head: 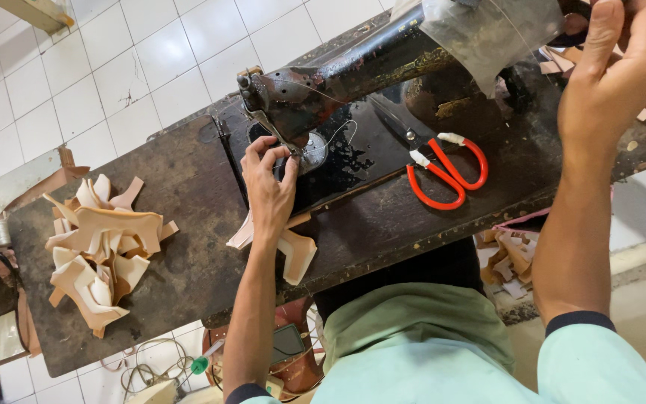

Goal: The person uses a sewing machine to stitch beige shoe parts, repeatedly aligning the pieces under the needle, sewing along the edges, and trimming excess thread with scissors. The finished pieces are placed on the table beside the machine.

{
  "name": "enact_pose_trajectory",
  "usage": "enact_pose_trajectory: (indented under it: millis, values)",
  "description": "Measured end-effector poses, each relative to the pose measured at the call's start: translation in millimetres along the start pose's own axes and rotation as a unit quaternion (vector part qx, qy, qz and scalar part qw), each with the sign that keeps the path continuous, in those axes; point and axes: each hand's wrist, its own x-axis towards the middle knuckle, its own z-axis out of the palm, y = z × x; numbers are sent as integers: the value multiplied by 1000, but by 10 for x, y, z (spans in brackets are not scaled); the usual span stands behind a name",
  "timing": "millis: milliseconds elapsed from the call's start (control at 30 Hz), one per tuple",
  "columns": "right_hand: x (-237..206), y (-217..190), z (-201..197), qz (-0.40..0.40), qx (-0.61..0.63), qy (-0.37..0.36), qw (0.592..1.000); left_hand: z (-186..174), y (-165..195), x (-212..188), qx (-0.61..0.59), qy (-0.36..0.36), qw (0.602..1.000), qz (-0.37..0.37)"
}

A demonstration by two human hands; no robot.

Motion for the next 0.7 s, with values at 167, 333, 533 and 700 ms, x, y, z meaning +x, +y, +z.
enact_pose_trajectory:
  millis: [167,333,533,700]
  values:
    - [12,-5,3,-2,-3,-1,1000,0,-1,0,1,-1,1000,-10]
    - [23,14,11,-18,-30,-1,999,-5,-2,2,-1,-2,1000,-19]
    - [57,12,21,-9,-11,3,1000,-9,19,20,-6,0,1000,-14]
    - [77,8,6,-15,-13,5,1000,-19,47,26,-8,-3,1000,-8]
